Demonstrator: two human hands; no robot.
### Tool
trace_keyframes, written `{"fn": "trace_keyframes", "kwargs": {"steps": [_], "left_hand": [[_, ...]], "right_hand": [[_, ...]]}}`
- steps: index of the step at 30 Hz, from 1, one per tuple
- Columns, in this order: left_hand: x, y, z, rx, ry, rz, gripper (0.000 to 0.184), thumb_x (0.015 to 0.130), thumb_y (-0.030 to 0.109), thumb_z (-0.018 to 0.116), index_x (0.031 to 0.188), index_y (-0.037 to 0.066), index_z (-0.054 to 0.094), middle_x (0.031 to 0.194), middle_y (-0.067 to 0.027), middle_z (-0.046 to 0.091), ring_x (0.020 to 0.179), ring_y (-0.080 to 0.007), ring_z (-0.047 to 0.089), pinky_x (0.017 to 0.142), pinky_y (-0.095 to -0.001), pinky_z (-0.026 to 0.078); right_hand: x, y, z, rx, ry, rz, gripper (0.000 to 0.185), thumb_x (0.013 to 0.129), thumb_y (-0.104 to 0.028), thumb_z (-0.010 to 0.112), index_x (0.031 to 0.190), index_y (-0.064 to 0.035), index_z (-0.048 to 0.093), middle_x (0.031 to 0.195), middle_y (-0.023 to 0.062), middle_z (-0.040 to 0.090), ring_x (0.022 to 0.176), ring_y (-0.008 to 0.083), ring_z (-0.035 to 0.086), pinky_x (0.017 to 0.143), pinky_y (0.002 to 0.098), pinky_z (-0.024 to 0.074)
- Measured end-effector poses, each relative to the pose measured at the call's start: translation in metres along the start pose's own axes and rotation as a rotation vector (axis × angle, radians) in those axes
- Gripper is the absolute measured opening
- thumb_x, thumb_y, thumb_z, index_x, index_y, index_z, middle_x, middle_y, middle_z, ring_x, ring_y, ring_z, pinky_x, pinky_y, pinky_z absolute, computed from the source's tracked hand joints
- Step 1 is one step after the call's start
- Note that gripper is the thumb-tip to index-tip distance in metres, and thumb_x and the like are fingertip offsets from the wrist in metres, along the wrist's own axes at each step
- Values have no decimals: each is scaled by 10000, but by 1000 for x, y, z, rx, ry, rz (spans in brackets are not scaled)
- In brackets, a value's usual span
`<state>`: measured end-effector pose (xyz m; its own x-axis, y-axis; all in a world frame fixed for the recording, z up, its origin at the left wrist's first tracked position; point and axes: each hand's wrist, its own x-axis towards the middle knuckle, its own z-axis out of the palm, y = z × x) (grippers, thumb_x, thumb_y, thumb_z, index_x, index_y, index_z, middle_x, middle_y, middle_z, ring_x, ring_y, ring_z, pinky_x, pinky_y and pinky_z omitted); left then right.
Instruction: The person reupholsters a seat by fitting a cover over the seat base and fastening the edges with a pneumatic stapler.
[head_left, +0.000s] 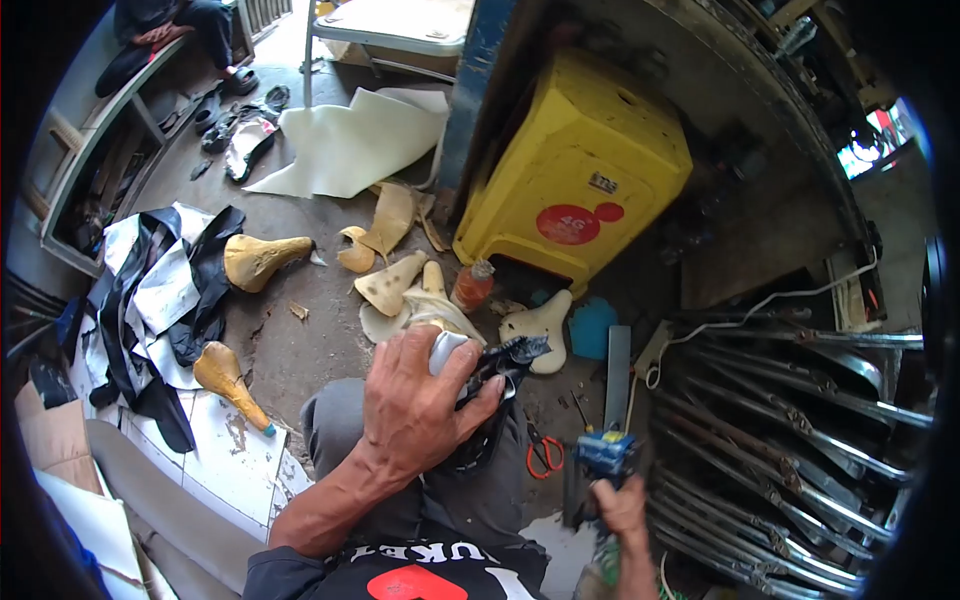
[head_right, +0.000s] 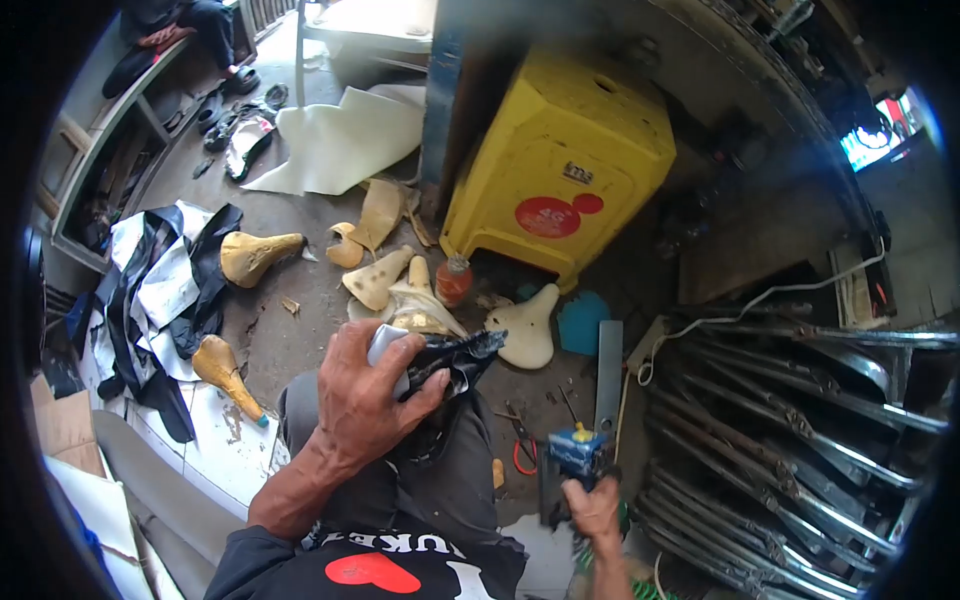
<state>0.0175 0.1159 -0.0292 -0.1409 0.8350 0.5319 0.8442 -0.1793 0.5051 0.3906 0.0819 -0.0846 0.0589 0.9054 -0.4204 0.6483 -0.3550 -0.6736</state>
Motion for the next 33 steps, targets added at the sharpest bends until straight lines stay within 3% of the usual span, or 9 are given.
{"fn": "trace_keyframes", "kwargs": {"steps": [1,3,4,6,7,11,23,30,33], "left_hand": [[-3,2,0,-13,-11,5,370,832,335,840,1082,83,738,1067,-162,592,931,-334,622,786,-458,476],[-1,1,2,31,17,59,386,810,311,870,1079,70,733,1068,-168,609,943,-323,628,768,-443,488],[-3,1,3,22,20,63,386,810,311,870,1079,70,733,1068,-168,609,943,-323,628,768,-443,488],[-4,-2,5,15,47,87,373,815,310,865,1068,70,734,1076,-162,614,948,-322,625,779,-441,477],[-5,-2,5,12,53,87,373,815,310,865,1068,70,734,1076,-162,614,948,-322,625,779,-441,477],[-6,-3,3,5,67,112,369,804,308,870,1061,78,741,1063,-152,611,935,-319,628,778,-451,475],[-6,-1,12,-59,79,151,363,803,275,859,1094,87,750,1049,-110,607,930,-293,633,781,-443,467],[2,-14,17,-42,50,164,318,820,300,825,1044,94,733,1041,-116,614,939,-303,636,799,-444,470],[2,-19,20,-59,48,125,298,835,312,801,1010,86,715,1039,-110,609,934,-287,626,783,-445,460]], "right_hand": [[-15,-64,-10,167,-13,-53,248,790,-116,714,1008,2,704,889,33,709,715,141,650,668,309,535],[-24,-145,-35,22,-206,-304,345,801,-52,710,1141,2,743,1000,122,766,857,211,733,816,341,581],[-25,-174,-37,18,-196,-303,345,801,-52,710,1141,2,743,1000,122,766,857,211,733,816,341,581],[-23,-207,-38,-208,-391,-594,293,810,-64,717,1084,28,766,879,196,776,811,236,777,806,373,598],[-18,-209,-34,-192,-441,-558,263,810,-50,712,1060,7,771,824,221,747,751,298,776,750,381,602],[-11,-211,-20,-256,-485,-593,208,825,-83,728,1008,10,760,738,215,720,675,307,766,644,376,581],[-20,-257,-8,-569,-479,-365,258,875,-216,730,949,31,714,672,252,670,745,489,697,667,479,572],[-13,-257,-12,-567,-518,-260,287,868,-217,725,1044,10,740,787,275,717,789,447,741,738,458,583],[-11,-242,-14,-287,-403,-293,351,873,-205,716,1180,-43,766,862,210,772,819,312,791,782,384,583]]}}
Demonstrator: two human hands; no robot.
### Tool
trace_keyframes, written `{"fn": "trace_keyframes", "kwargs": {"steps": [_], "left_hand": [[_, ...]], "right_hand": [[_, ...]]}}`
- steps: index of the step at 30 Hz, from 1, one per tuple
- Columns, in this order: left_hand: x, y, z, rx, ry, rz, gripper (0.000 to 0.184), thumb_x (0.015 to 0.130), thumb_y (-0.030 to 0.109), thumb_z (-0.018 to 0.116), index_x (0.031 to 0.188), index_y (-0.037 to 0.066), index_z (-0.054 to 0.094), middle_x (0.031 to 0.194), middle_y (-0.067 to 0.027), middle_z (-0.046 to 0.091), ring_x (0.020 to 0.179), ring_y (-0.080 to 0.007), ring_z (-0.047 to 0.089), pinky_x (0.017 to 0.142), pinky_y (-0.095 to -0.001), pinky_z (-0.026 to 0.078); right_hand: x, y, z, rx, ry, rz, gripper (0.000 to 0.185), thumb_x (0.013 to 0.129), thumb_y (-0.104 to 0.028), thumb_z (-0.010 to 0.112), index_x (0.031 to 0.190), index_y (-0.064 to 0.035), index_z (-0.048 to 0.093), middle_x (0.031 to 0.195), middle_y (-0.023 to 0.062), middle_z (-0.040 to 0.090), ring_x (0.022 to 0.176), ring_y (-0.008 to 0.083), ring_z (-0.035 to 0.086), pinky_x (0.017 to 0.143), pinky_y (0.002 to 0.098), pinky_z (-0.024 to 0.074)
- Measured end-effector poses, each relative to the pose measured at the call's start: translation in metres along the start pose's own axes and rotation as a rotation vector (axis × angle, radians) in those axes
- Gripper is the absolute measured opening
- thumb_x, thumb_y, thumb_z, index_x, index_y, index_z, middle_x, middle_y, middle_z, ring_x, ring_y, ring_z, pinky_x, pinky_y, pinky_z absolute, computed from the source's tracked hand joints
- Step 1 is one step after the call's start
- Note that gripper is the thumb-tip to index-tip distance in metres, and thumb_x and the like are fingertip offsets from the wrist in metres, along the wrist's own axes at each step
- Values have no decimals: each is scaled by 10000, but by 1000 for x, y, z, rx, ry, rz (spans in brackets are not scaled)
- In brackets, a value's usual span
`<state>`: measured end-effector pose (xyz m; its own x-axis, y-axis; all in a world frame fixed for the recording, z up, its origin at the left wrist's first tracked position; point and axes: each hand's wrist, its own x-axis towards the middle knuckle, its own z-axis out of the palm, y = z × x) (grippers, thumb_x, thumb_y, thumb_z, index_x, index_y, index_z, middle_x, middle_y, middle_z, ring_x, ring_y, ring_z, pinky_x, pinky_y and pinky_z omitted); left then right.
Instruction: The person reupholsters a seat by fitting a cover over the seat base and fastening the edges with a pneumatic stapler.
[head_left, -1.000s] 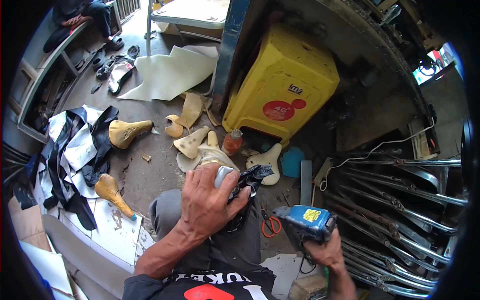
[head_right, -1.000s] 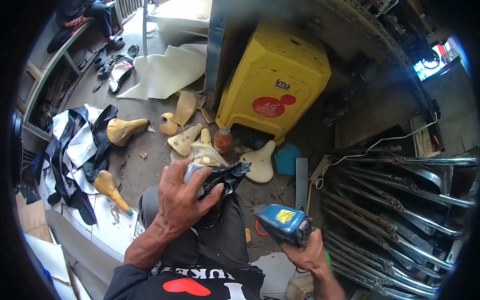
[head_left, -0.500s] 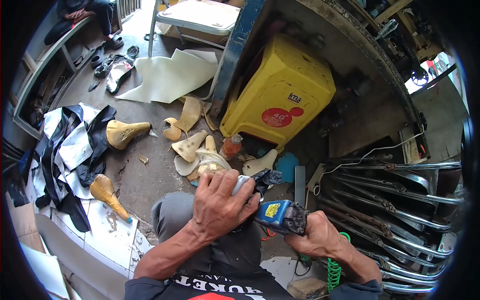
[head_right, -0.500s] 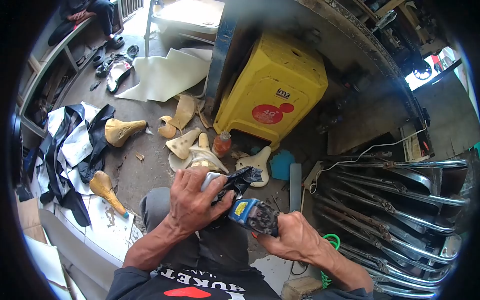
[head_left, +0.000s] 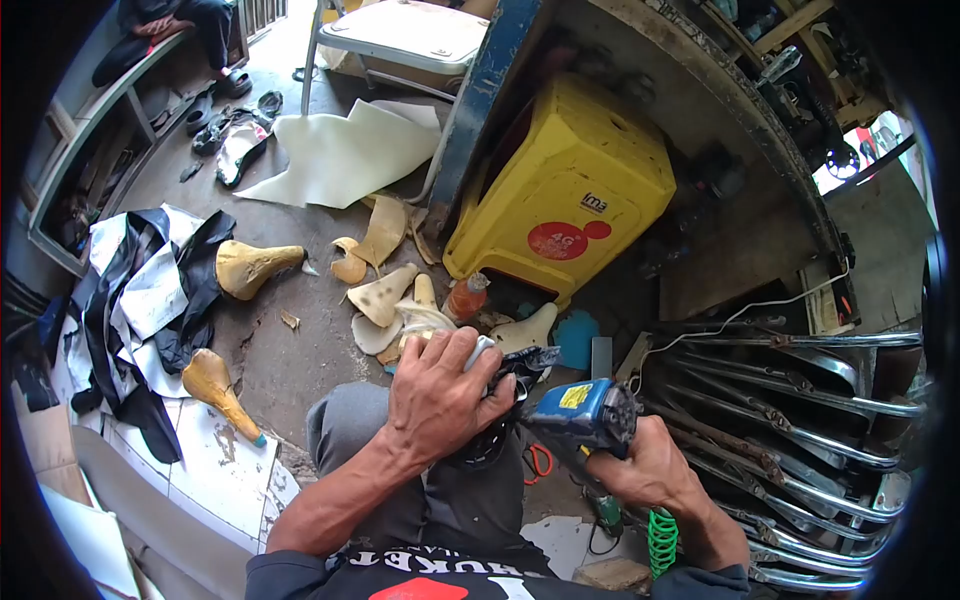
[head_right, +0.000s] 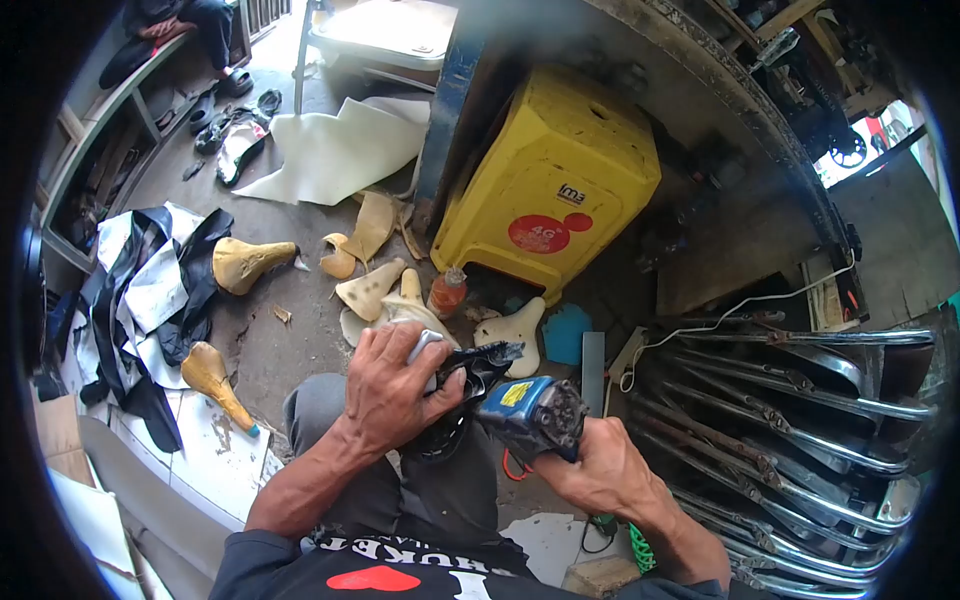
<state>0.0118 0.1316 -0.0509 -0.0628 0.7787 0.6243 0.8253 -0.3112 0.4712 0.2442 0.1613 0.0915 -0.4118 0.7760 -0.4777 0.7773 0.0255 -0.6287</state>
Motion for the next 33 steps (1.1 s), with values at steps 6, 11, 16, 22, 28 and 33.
{"fn": "trace_keyframes", "kwargs": {"steps": [6,11,16,22,28,33], "left_hand": [[0,1,1,6,-1,5,288,842,312,784,990,78,706,1037,-101,603,925,-269,613,775,-447,452],[0,2,-1,22,14,27,281,842,309,783,987,81,708,1034,-96,603,920,-268,612,777,-447,453],[-2,3,2,34,-2,36,302,825,301,812,1016,85,721,1077,-118,610,977,-307,634,805,-466,472],[-4,-6,11,76,64,97,184,882,210,744,987,67,692,1044,-103,608,918,-265,627,780,-441,462],[-4,-9,2,11,14,17,146,887,121,744,997,37,697,1054,-149,628,923,-328,631,794,-457,490],[-4,-12,5,3,39,12,154,878,102,746,1008,34,699,1046,-154,625,905,-330,627,779,-455,493]], "right_hand": [[6,6,0,-21,-1,-22,285,871,-207,712,1086,-35,785,786,201,748,741,299,769,753,388,576],[18,-8,-2,-114,-48,17,295,865,-239,708,1014,10,757,731,239,702,713,377,741,727,432,565],[27,-29,-10,-252,-131,108,334,853,-261,694,953,57,724,752,309,681,789,492,707,749,488,565],[23,-38,-5,-340,-127,121,387,830,-265,678,935,107,697,803,354,678,858,513,711,815,533,561],[12,-25,-15,-171,-13,160,347,828,-234,654,1004,56,728,768,246,707,703,313,703,741,441,549],[8,-23,-19,-108,33,164,322,818,-234,663,948,51,738,705,176,690,659,205,653,706,400,534]]}}
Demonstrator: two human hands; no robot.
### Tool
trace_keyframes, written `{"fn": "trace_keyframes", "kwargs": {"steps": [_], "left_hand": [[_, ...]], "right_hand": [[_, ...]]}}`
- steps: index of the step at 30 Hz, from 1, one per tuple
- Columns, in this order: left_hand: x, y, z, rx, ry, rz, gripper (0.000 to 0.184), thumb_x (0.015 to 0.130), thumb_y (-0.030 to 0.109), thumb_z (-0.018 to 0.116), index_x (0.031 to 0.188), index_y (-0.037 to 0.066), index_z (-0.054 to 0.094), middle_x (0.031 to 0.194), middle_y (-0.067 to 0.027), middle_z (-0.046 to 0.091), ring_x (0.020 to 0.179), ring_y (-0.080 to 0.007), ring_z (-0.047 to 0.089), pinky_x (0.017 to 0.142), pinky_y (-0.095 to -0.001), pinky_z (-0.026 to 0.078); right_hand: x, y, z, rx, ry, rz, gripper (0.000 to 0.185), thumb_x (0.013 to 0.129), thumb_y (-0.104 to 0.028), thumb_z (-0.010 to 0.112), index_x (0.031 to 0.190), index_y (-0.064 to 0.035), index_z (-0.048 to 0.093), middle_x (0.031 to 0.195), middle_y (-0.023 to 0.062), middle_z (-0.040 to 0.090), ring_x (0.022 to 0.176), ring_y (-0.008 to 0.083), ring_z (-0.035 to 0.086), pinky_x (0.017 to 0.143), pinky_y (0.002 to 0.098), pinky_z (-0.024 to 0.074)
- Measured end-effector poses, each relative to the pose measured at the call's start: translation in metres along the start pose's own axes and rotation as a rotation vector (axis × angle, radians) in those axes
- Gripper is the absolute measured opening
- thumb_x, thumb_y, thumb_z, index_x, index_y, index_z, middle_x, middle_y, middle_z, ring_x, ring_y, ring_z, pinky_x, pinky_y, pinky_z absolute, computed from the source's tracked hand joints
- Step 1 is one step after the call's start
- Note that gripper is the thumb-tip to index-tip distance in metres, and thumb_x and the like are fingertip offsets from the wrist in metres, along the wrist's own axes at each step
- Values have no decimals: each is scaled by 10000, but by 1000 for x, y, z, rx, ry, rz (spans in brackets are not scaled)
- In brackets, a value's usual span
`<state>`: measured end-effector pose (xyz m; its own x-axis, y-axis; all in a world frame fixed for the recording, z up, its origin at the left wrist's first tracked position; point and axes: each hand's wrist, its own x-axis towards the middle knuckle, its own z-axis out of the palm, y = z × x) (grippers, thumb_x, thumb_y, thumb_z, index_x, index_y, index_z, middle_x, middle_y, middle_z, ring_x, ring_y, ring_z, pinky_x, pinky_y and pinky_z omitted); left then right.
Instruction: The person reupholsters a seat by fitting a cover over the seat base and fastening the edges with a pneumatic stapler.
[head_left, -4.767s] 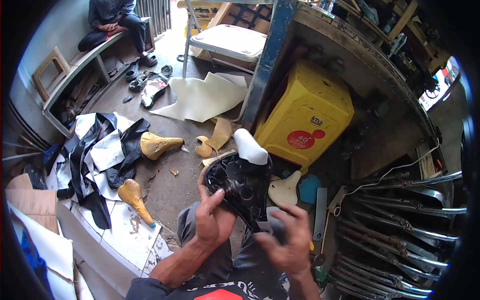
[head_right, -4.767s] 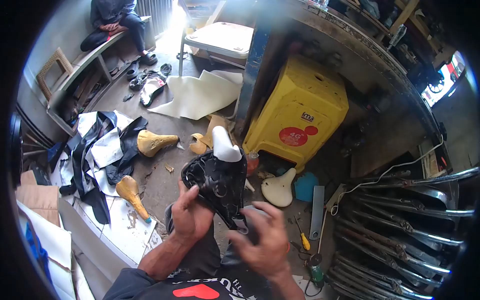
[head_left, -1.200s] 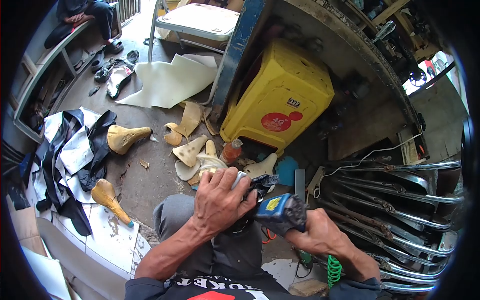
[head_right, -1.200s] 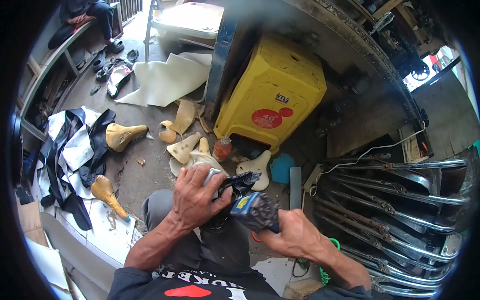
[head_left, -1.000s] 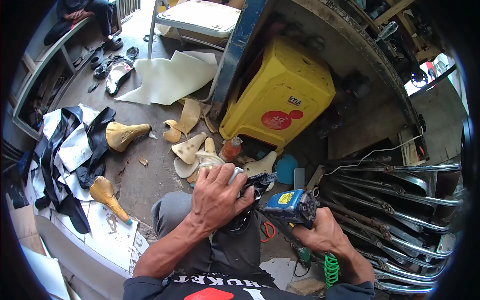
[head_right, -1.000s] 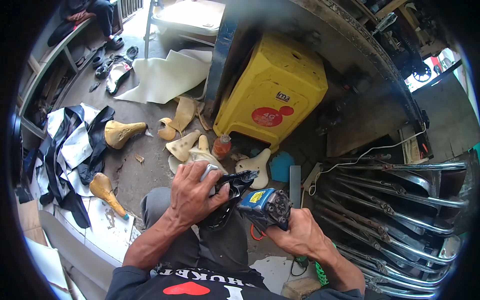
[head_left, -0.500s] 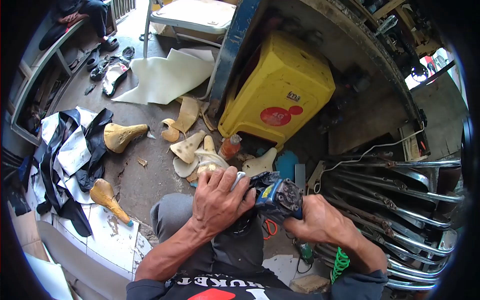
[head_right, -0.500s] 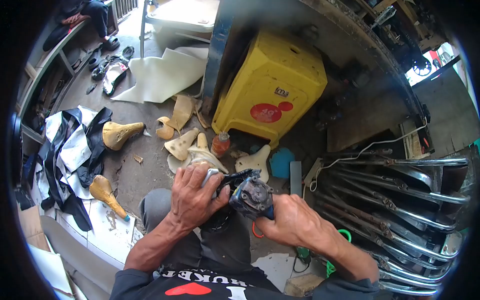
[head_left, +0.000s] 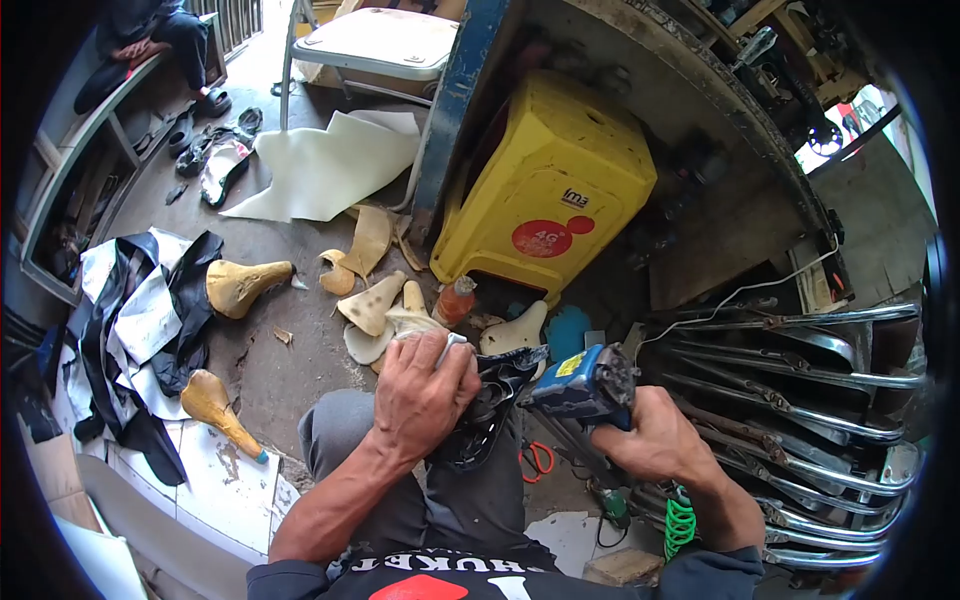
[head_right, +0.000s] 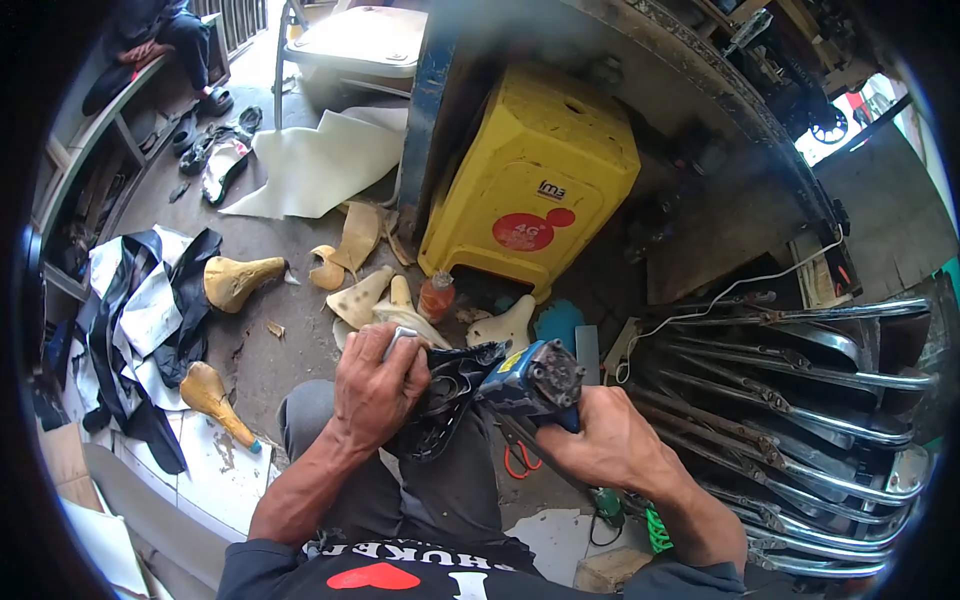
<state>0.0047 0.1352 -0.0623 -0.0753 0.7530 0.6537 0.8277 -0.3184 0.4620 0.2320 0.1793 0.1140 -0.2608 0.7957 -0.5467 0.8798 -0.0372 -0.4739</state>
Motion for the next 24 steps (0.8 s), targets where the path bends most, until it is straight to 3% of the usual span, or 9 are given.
{"fn": "trace_keyframes", "kwargs": {"steps": [7,9,12,15,17,23,24], "left_hand": [[-1,7,-5,22,22,35,166,857,136,751,980,49,681,1032,-132,609,909,-304,622,776,-446,481],[-1,9,-6,37,43,65,172,846,163,750,949,58,661,1005,-111,593,899,-278,618,760,-440,473],[-3,11,-8,47,47,99,182,849,164,751,968,49,675,1019,-117,605,905,-277,625,760,-438,474],[-2,11,-8,23,20,65,182,865,103,751,1026,36,702,1066,-156,623,927,-327,630,794,-454,484],[-5,8,-4,23,-4,-17,179,862,91,752,1022,29,700,1072,-165,629,928,-335,634,798,-458,487],[-3,5,-2,27,38,12,169,864,60,736,1023,19,696,1058,-169,636,928,-342,634,810,-456,504],[-5,4,-1,20,42,-12,166,867,56,732,1025,18,695,1052,-168,635,930,-343,634,815,-459,507]], "right_hand": [[11,-14,1,-190,-97,34,370,812,-281,664,899,75,712,698,245,675,644,330,672,705,453,538],[14,-15,1,-241,-113,49,397,818,-287,661,897,100,699,717,288,675,704,414,703,739,487,547],[13,-27,0,-262,-87,30,409,828,-281,663,894,122,688,737,324,673,785,470,727,774,514,551],[14,-27,2,-256,-91,-21,396,835,-269,662,898,122,690,768,346,674,834,507,717,792,534,553],[18,-16,10,-231,-86,-33,397,838,-268,663,895,124,688,773,352,672,835,511,715,791,538,553],[17,-21,2,-268,-101,-2,410,832,-270,678,920,130,690,807,356,684,829,507,718,784,535,556],[16,-14,-1,-233,-88,6,392,828,-248,681,946,125,692,802,310,706,778,439,731,748,500,561]]}}
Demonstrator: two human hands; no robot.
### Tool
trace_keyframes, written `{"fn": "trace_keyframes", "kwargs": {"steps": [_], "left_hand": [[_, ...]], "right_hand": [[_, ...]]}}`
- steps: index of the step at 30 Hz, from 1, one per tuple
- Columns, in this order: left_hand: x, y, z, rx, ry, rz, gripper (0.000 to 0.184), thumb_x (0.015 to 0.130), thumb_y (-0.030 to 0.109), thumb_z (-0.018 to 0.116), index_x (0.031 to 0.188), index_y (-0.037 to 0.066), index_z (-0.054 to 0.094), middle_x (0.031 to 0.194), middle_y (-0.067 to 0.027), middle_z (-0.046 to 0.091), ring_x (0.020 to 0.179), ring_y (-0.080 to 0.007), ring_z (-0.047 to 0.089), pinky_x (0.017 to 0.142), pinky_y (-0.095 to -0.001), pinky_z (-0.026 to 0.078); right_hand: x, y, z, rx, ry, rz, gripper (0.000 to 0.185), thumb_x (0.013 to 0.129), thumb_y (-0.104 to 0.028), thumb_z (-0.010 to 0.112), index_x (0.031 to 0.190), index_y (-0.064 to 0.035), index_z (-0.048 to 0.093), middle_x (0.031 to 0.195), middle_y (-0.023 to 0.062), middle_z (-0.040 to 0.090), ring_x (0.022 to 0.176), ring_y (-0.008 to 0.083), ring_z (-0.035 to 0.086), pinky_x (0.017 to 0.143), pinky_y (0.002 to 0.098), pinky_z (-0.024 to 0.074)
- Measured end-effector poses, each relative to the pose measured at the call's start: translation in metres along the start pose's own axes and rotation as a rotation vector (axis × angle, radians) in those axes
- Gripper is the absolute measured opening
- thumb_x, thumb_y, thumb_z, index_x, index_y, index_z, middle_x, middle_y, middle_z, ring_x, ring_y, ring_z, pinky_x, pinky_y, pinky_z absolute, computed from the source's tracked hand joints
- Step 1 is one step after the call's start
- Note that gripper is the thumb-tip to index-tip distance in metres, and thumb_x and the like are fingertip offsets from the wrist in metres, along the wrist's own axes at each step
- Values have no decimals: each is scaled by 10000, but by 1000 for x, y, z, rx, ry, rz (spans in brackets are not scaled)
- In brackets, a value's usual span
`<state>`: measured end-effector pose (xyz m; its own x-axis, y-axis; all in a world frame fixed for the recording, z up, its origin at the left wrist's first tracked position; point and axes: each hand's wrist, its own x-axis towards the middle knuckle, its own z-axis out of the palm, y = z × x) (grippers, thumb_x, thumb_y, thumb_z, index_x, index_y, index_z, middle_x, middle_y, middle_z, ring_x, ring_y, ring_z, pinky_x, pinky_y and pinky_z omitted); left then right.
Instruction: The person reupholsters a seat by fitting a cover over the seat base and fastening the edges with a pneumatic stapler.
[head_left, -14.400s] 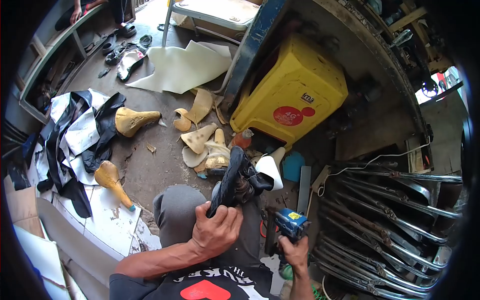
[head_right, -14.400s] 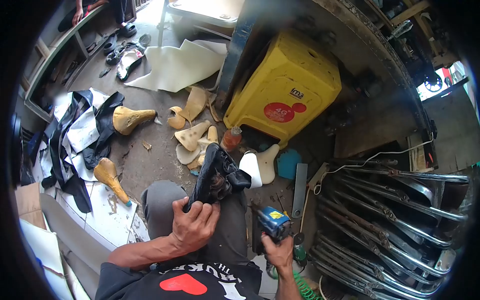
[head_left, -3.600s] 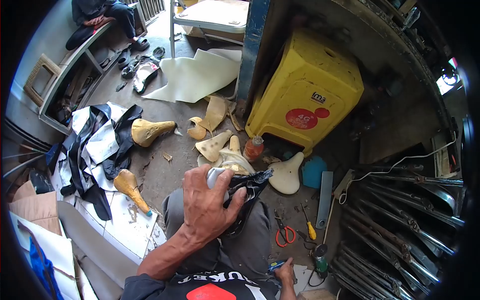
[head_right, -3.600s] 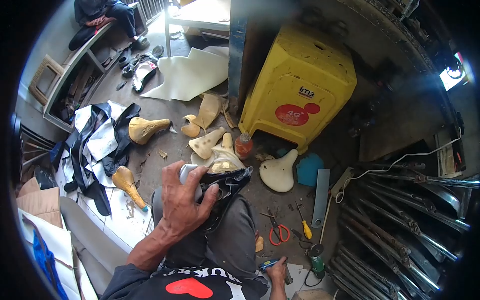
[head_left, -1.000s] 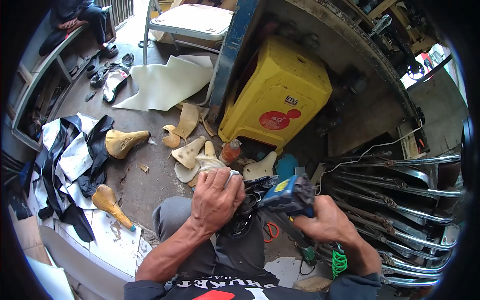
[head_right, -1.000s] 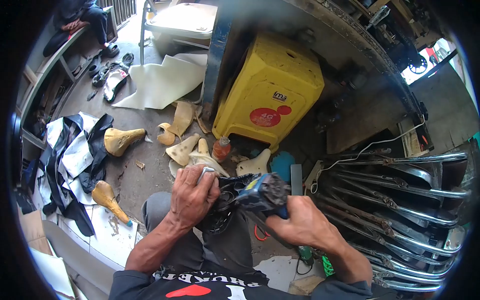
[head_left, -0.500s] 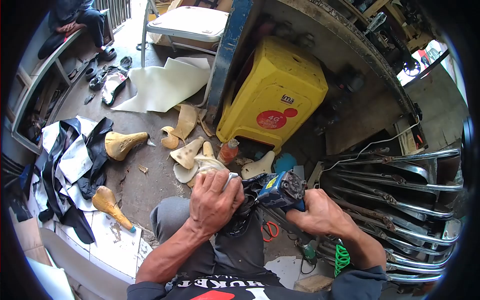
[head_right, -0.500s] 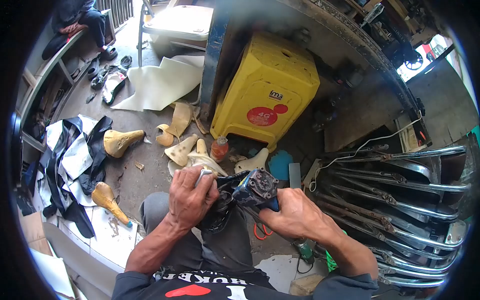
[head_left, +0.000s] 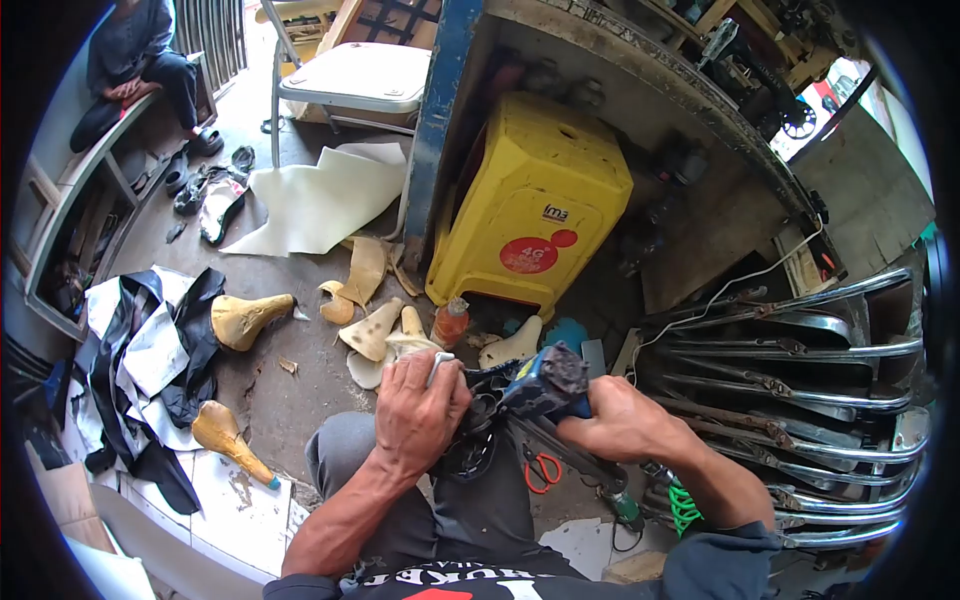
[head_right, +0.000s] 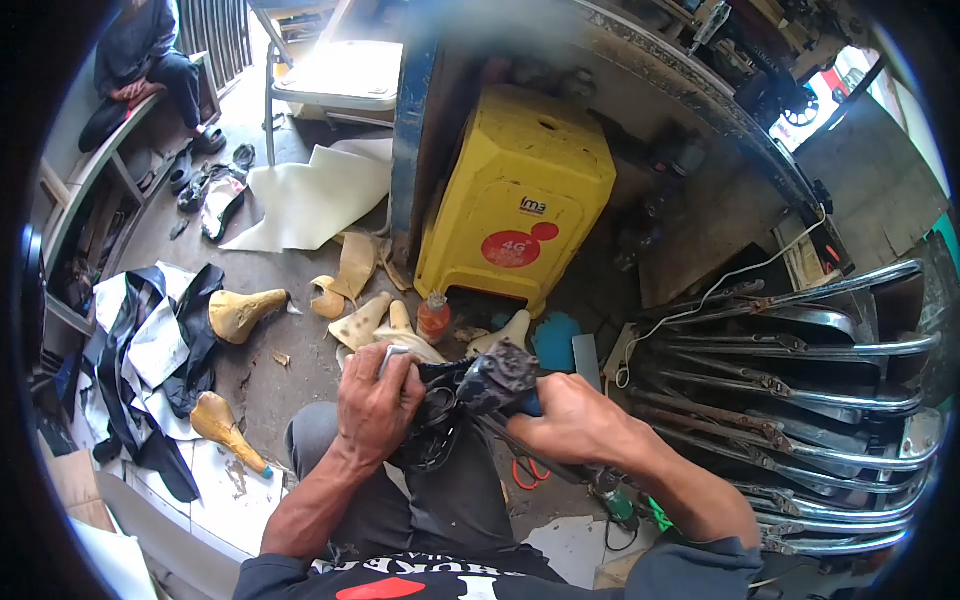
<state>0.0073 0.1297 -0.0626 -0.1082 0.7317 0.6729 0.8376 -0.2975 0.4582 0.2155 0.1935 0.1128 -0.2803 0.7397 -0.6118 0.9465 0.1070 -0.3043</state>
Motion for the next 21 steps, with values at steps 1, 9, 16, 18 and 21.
{"fn": "trace_keyframes", "kwargs": {"steps": [1,9,16,18,21], "left_hand": [[-2,1,-2,-1,0,-2,166,867,56,732,1025,18,695,1052,-168,635,930,-343,634,815,-459,507],[-6,-3,-7,-65,3,-78,161,867,22,728,1024,18,694,1026,-165,633,928,-347,638,821,-455,523],[-3,1,-4,-244,6,-220,182,912,159,745,1022,20,702,1004,-199,623,910,-382,637,777,-487,534],[2,0,-7,-253,-109,-375,269,938,248,755,1043,6,700,985,-220,623,917,-419,639,777,-497,546],[6,-6,0,-268,-252,-532,384,963,379,742,1035,1,740,970,-231,624,928,-411,646,829,-488,527]], "right_hand": [[0,9,1,34,3,8,378,823,-226,684,972,121,693,797,264,728,728,371,743,712,465,565],[6,238,210,596,653,200,380,814,-178,703,1131,32,692,914,176,734,799,270,714,766,411,559],[-33,298,425,243,489,830,532,797,-226,678,1264,27,658,1144,325,716,1078,510,686,968,566,536],[-44,323,465,193,449,796,514,813,-255,681,1251,15,670,1146,319,719,1081,506,688,969,564,541],[-28,350,468,122,-14,873,600,877,-280,687,1368,52,594,1162,321,705,1119,501,676,999,551,532]]}}
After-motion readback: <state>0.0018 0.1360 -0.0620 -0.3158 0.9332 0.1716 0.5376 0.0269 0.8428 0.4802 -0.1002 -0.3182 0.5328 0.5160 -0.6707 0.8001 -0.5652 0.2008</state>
